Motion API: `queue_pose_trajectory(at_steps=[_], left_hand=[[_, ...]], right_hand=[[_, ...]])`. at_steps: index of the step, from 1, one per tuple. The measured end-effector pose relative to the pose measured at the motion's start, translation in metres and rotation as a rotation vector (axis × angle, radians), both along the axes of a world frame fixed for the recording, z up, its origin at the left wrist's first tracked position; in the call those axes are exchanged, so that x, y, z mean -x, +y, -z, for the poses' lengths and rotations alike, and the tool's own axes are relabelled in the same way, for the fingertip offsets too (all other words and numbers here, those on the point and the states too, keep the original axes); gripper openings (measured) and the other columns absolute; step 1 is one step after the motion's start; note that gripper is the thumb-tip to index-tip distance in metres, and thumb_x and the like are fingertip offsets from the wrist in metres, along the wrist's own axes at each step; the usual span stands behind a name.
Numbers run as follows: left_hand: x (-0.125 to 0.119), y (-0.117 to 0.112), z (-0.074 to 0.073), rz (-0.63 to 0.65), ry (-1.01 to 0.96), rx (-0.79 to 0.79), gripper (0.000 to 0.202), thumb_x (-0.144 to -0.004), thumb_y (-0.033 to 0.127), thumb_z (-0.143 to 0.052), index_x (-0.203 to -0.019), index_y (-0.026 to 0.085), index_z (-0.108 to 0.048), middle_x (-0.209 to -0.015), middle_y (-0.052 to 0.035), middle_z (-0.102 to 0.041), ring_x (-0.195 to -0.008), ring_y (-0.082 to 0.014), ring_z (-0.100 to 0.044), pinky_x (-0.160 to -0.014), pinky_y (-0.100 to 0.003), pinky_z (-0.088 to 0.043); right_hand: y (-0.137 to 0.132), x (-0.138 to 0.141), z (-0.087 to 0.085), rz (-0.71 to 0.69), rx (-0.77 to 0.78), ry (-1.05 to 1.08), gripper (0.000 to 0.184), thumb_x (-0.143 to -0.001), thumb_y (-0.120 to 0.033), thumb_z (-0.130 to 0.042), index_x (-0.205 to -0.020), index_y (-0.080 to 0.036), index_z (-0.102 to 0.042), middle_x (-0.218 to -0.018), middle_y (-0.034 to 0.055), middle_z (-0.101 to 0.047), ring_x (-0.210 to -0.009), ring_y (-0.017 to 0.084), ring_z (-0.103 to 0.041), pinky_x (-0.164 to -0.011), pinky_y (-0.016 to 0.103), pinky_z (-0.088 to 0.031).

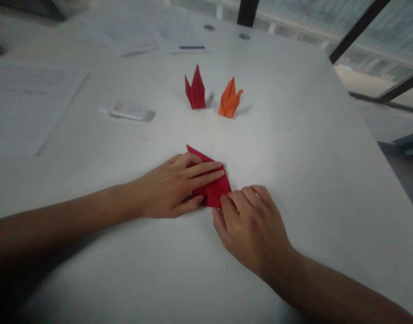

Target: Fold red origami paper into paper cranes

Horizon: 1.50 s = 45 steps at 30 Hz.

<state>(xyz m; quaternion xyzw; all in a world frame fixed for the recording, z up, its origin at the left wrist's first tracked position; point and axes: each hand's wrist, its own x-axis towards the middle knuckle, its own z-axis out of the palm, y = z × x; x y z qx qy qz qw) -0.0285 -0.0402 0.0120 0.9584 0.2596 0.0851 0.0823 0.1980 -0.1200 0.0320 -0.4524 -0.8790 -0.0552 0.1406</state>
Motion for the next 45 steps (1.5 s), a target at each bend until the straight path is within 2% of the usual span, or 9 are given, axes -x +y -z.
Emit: queue_pose_trajectory(at_steps=[4, 10, 16, 19, 22, 27, 32, 37, 45], left_hand=[[-0.001, 0.0, -0.005, 0.056, 0.029, -0.029, 0.053, -0.104, 0.039, -0.042, -0.156, 0.027, -0.047, -0.163, 0.0021, -0.046, -0.12, -0.0309, -0.051, -0.101, -0.047, -0.04], [0.001, 0.006, -0.004, 0.019, 0.017, 0.022, 0.064, -0.1, 0.043, -0.05, -0.16, 0.021, -0.039, -0.161, -0.0027, -0.049, -0.124, -0.0319, -0.048, -0.102, -0.047, -0.039], [0.003, 0.011, -0.003, 0.023, -0.004, 0.063, 0.064, -0.1, 0.042, -0.051, -0.16, 0.022, -0.039, -0.16, -0.0053, -0.05, -0.126, -0.0313, -0.049, -0.107, -0.048, -0.037], [0.007, 0.013, -0.006, 0.067, -0.005, 0.095, 0.066, -0.101, 0.049, -0.051, -0.16, 0.024, -0.039, -0.161, -0.0067, -0.049, -0.127, -0.0333, -0.049, -0.109, -0.05, -0.036], [0.012, 0.016, -0.01, 0.132, -0.016, 0.159, 0.078, -0.094, 0.064, -0.057, -0.159, 0.026, -0.04, -0.162, -0.008, -0.046, -0.133, -0.0364, -0.047, -0.112, -0.052, -0.034], [0.019, 0.022, -0.012, 0.172, -0.057, 0.214, 0.077, -0.091, 0.052, -0.066, -0.159, 0.026, -0.04, -0.162, -0.009, -0.046, -0.136, -0.0356, -0.047, -0.116, -0.053, -0.034], [0.018, 0.026, -0.005, 0.202, -0.155, 0.209, 0.06, -0.099, 0.048, -0.059, -0.152, 0.021, -0.051, -0.157, -0.0109, -0.053, -0.132, -0.0328, -0.051, -0.117, -0.05, -0.037], [0.016, 0.026, -0.001, 0.162, -0.174, 0.19, 0.046, -0.106, 0.042, -0.046, -0.146, 0.023, -0.057, -0.152, -0.0075, -0.058, -0.127, -0.0287, -0.055, -0.115, -0.047, -0.039], [0.015, 0.026, 0.0, 0.167, -0.149, 0.172, 0.051, -0.104, 0.05, -0.05, -0.144, 0.022, -0.059, -0.155, -0.0081, -0.056, -0.129, -0.031, -0.053, -0.116, -0.05, -0.039]], right_hand=[[0.0, 0.001, 0.002, -0.019, 0.013, -0.014, 0.02, -0.096, -0.023, -0.062, -0.087, -0.013, -0.076, -0.082, 0.0081, -0.073, -0.075, 0.025, -0.064, -0.077, 0.043, -0.043], [-0.003, 0.0, -0.001, 0.002, 0.028, -0.006, 0.023, -0.098, -0.024, -0.06, -0.083, -0.015, -0.075, -0.083, 0.008, -0.075, -0.075, 0.024, -0.066, -0.076, 0.042, -0.042], [-0.011, 0.001, -0.009, 0.059, 0.045, -0.034, 0.026, -0.098, -0.025, -0.06, -0.076, -0.018, -0.073, -0.069, 0.003, -0.071, -0.064, 0.02, -0.063, -0.078, 0.042, -0.041], [-0.013, 0.002, -0.008, 0.068, -0.034, -0.086, 0.02, -0.098, -0.027, -0.061, -0.096, -0.014, -0.076, -0.07, 0.0036, -0.071, -0.068, 0.022, -0.062, -0.083, 0.044, -0.041], [-0.012, 0.001, -0.005, 0.054, -0.071, -0.12, 0.026, -0.099, -0.029, -0.062, -0.112, -0.011, -0.074, -0.081, 0.0066, -0.076, -0.077, 0.025, -0.064, -0.089, 0.046, -0.041], [-0.007, -0.004, -0.006, 0.035, -0.048, -0.132, 0.018, -0.099, -0.029, -0.064, -0.105, -0.015, -0.074, -0.081, 0.0056, -0.077, -0.078, 0.024, -0.064, -0.091, 0.046, -0.041], [-0.005, -0.005, -0.007, 0.003, -0.053, -0.169, 0.02, -0.101, -0.026, -0.063, -0.111, -0.013, -0.074, -0.081, 0.0045, -0.075, -0.078, 0.023, -0.064, -0.091, 0.047, -0.041], [-0.006, -0.006, -0.002, -0.005, -0.058, -0.18, 0.011, -0.099, -0.019, -0.064, -0.098, -0.018, -0.075, -0.08, 0.0028, -0.074, -0.078, 0.023, -0.062, -0.092, 0.047, -0.041], [0.005, -0.008, 0.005, 0.024, 0.007, -0.072, 0.02, -0.098, -0.018, -0.06, -0.081, -0.02, -0.069, -0.075, 0.0033, -0.07, -0.076, 0.022, -0.059, -0.087, 0.042, -0.041]])
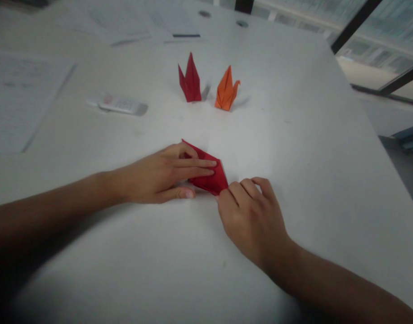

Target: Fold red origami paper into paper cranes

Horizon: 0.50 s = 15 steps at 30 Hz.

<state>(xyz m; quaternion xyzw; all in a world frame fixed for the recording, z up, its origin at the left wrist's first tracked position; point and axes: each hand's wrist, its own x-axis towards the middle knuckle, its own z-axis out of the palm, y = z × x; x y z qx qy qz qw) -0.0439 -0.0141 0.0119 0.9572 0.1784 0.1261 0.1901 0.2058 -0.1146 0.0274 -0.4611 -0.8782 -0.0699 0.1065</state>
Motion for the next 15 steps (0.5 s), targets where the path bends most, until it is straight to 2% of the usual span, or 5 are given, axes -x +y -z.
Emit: queue_pose_trajectory(at_steps=[3, 6, 10, 12, 15], left_hand=[[-0.002, -0.001, 0.002, -0.042, -0.01, -0.007, 0.041, -0.107, 0.039, -0.046, -0.143, 0.025, -0.06, -0.152, -0.0056, -0.059, -0.127, -0.0281, -0.055, -0.115, -0.048, -0.04], [-0.005, -0.002, 0.005, -0.085, -0.031, -0.005, 0.039, -0.107, 0.031, -0.045, -0.142, 0.024, -0.061, -0.147, -0.0061, -0.063, -0.124, -0.0258, -0.057, -0.113, -0.045, -0.042], [-0.009, -0.005, 0.008, -0.18, -0.049, -0.005, 0.052, -0.103, 0.027, -0.051, -0.155, 0.021, -0.044, -0.139, -0.0085, -0.068, -0.12, -0.0252, -0.058, -0.109, -0.043, -0.045], [-0.01, -0.006, 0.009, -0.202, -0.039, -0.014, 0.059, -0.104, 0.027, -0.051, -0.16, 0.02, -0.035, -0.137, -0.0086, -0.068, -0.119, -0.0256, -0.057, -0.109, -0.043, -0.045], [-0.012, -0.008, 0.009, -0.219, -0.02, -0.034, 0.061, -0.104, 0.028, -0.051, -0.161, 0.02, -0.032, -0.136, -0.0089, -0.068, -0.119, -0.0269, -0.056, -0.108, -0.044, -0.045]], right_hand=[[0.007, -0.002, 0.006, 0.019, 0.073, 0.097, 0.016, -0.096, -0.019, -0.061, -0.081, -0.02, -0.066, -0.076, 0.0039, -0.068, -0.076, 0.022, -0.06, -0.084, 0.04, -0.043], [0.011, -0.002, 0.01, 0.034, 0.084, 0.205, 0.006, -0.091, -0.017, -0.063, -0.095, -0.018, -0.068, -0.084, 0.0056, -0.071, -0.08, 0.023, -0.063, -0.083, 0.04, -0.046], [0.011, -0.003, 0.013, -0.036, 0.081, 0.232, 0.031, -0.091, -0.009, -0.061, -0.119, -0.018, -0.069, -0.114, 0.0107, -0.072, -0.099, 0.027, -0.065, -0.09, 0.043, -0.05], [0.011, -0.003, 0.012, -0.061, 0.089, 0.223, 0.027, -0.092, -0.01, -0.061, -0.114, -0.019, -0.073, -0.119, 0.0118, -0.071, -0.102, 0.028, -0.065, -0.09, 0.044, -0.051], [0.011, -0.003, 0.01, -0.09, 0.084, 0.214, 0.02, -0.095, -0.014, -0.06, -0.107, -0.018, -0.075, -0.121, 0.0123, -0.072, -0.101, 0.027, -0.065, -0.088, 0.045, -0.052]])
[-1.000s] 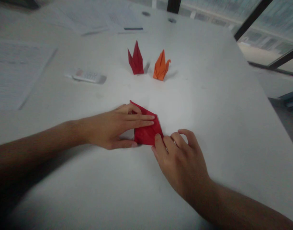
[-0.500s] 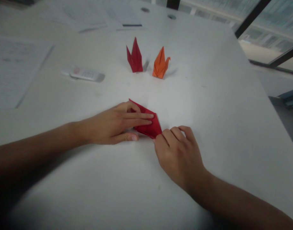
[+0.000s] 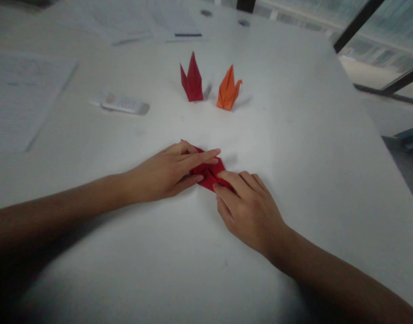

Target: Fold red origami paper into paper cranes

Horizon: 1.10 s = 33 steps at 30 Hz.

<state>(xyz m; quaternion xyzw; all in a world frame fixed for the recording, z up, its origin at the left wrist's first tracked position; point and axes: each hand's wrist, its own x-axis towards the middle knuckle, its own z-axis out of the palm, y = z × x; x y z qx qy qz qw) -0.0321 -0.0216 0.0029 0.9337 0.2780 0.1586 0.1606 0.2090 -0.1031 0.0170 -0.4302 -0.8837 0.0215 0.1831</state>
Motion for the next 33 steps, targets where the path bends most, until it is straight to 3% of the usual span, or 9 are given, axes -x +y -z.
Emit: queue_pose_trajectory(at_steps=[5, 9, 15, 21, 27, 30, 33], left_hand=[[-0.001, -0.004, -0.001, -0.134, -0.046, -0.053, 0.073, -0.098, 0.033, -0.059, -0.161, 0.014, -0.026, -0.152, -0.0159, -0.052, -0.126, -0.0325, -0.051, -0.109, -0.049, -0.044], [-0.001, -0.006, -0.001, -0.229, 0.014, -0.08, 0.07, -0.099, 0.04, -0.056, -0.159, 0.013, -0.031, -0.143, -0.019, -0.057, -0.126, -0.037, -0.051, -0.106, -0.055, -0.042], [-0.001, -0.005, -0.004, -0.172, 0.064, -0.075, 0.057, -0.101, 0.037, -0.054, -0.152, 0.014, -0.042, -0.134, -0.0174, -0.062, -0.122, -0.0354, -0.052, -0.101, -0.05, -0.042], [0.003, 0.001, -0.004, -0.099, -0.082, 0.022, 0.055, -0.096, 0.029, -0.065, -0.147, 0.019, -0.046, -0.122, -0.01, -0.065, -0.115, -0.0278, -0.054, -0.104, -0.043, -0.042], [0.003, 0.001, -0.004, -0.156, -0.104, 0.165, 0.054, -0.09, 0.028, -0.074, -0.139, 0.022, -0.05, -0.097, -0.0001, -0.068, -0.097, -0.0215, -0.061, -0.096, -0.04, -0.04], [0.002, -0.001, -0.006, -0.129, -0.122, 0.147, 0.031, -0.092, 0.027, -0.071, -0.122, 0.022, -0.062, -0.095, 0.0003, -0.069, -0.096, -0.0202, -0.061, -0.092, -0.037, -0.039], [0.002, -0.003, -0.01, -0.01, -0.102, 0.101, 0.011, -0.095, 0.023, -0.065, -0.105, 0.022, -0.07, -0.098, -0.0012, -0.072, -0.1, -0.021, -0.06, -0.091, -0.035, -0.039]], right_hand=[[0.0, 0.0, 0.0, -0.04, -0.029, -0.009, 0.019, -0.095, -0.014, -0.061, -0.107, -0.017, -0.076, -0.109, 0.0098, -0.077, -0.098, 0.027, -0.065, -0.09, 0.046, -0.053], [-0.004, 0.004, 0.0, -0.067, -0.014, 0.032, 0.023, -0.095, -0.015, -0.061, -0.113, -0.015, -0.075, -0.107, 0.0116, -0.077, -0.107, 0.029, -0.067, -0.095, 0.047, -0.055], [-0.013, 0.011, 0.002, -0.162, -0.071, -0.074, 0.034, -0.098, -0.018, -0.06, -0.126, -0.004, -0.07, -0.115, 0.0159, -0.076, -0.116, 0.031, -0.066, -0.107, 0.049, -0.053], [-0.015, 0.012, 0.003, -0.188, -0.011, -0.083, 0.036, -0.099, -0.022, -0.059, -0.13, -0.006, -0.069, -0.119, 0.0158, -0.074, -0.114, 0.031, -0.066, -0.105, 0.048, -0.054], [-0.014, 0.012, 0.003, -0.195, 0.013, -0.09, 0.039, -0.1, -0.026, -0.059, -0.132, -0.007, -0.068, -0.123, 0.0159, -0.073, -0.116, 0.031, -0.064, -0.106, 0.049, -0.053], [-0.014, 0.013, 0.004, -0.202, -0.006, -0.064, 0.04, -0.099, -0.028, -0.061, -0.13, -0.005, -0.068, -0.123, 0.0174, -0.073, -0.113, 0.032, -0.065, -0.104, 0.049, -0.054], [-0.015, 0.013, 0.004, -0.211, -0.018, -0.026, 0.04, -0.098, -0.03, -0.062, -0.128, -0.004, -0.069, -0.123, 0.0186, -0.073, -0.113, 0.033, -0.066, -0.103, 0.049, -0.055]])
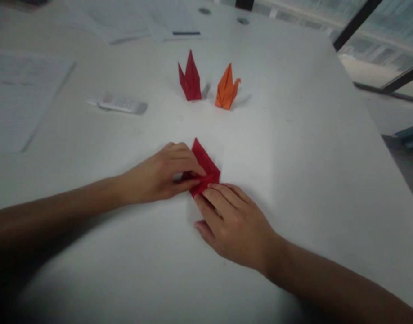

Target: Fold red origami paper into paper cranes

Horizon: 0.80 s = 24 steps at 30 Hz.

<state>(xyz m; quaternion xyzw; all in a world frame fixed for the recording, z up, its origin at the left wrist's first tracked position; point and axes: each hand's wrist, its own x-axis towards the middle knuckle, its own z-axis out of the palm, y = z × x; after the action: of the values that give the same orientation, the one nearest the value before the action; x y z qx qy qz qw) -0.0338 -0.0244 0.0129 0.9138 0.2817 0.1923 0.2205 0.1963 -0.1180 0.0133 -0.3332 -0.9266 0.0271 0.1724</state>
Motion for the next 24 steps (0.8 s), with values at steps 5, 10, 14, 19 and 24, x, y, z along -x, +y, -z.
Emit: queue_pose_trajectory(at_steps=[5, 10, 14, 19, 24], left_hand=[[0.003, -0.001, -0.005, 0.124, 0.032, -0.076, 0.016, -0.093, 0.028, -0.064, -0.104, 0.02, -0.073, -0.102, -0.0055, -0.072, -0.103, -0.0242, -0.059, -0.094, -0.038, -0.04], [0.004, 0.001, -0.004, 0.159, 0.044, -0.132, 0.02, -0.099, 0.032, -0.058, -0.104, 0.022, -0.075, -0.103, -0.0062, -0.071, -0.103, -0.024, -0.059, -0.094, -0.038, -0.041], [0.001, 0.002, -0.001, 0.138, 0.043, -0.13, 0.017, -0.099, 0.025, -0.058, -0.101, 0.021, -0.074, -0.104, -0.0058, -0.072, -0.104, -0.0233, -0.059, -0.094, -0.037, -0.041], [0.003, 0.005, -0.002, 0.097, 0.043, -0.063, 0.014, -0.097, 0.027, -0.062, -0.103, 0.02, -0.072, -0.107, -0.0066, -0.071, -0.105, -0.024, -0.058, -0.096, -0.037, -0.043], [0.011, 0.016, -0.007, 0.179, 0.011, 0.013, 0.014, -0.092, 0.02, -0.066, -0.103, 0.022, -0.075, -0.112, -0.0071, -0.067, -0.105, -0.0229, -0.058, -0.1, -0.036, -0.044]], right_hand=[[0.0, -0.001, -0.001, -0.013, 0.024, 0.082, 0.034, -0.096, -0.029, -0.065, -0.121, -0.007, -0.071, -0.117, 0.0169, -0.075, -0.111, 0.031, -0.068, -0.102, 0.049, -0.055], [0.003, -0.004, -0.003, 0.047, 0.003, 0.24, 0.014, -0.09, -0.019, -0.069, -0.101, -0.013, -0.074, -0.11, 0.0147, -0.077, -0.105, 0.029, -0.07, -0.094, 0.047, -0.058], [0.008, -0.008, 0.0, 0.089, -0.038, 0.147, 0.034, -0.092, -0.023, -0.068, -0.122, -0.008, -0.07, -0.13, 0.0189, -0.072, -0.125, 0.034, -0.065, -0.106, 0.052, -0.053], [0.01, -0.009, 0.005, 0.122, -0.036, 0.018, 0.035, -0.097, -0.028, -0.063, -0.126, -0.008, -0.07, -0.134, 0.015, -0.072, -0.126, 0.032, -0.065, -0.113, 0.052, -0.047], [0.008, -0.009, 0.003, 0.174, -0.053, 0.01, 0.032, -0.097, -0.033, -0.066, -0.121, -0.012, -0.072, -0.13, 0.0114, -0.075, -0.124, 0.033, -0.067, -0.112, 0.053, -0.046]])
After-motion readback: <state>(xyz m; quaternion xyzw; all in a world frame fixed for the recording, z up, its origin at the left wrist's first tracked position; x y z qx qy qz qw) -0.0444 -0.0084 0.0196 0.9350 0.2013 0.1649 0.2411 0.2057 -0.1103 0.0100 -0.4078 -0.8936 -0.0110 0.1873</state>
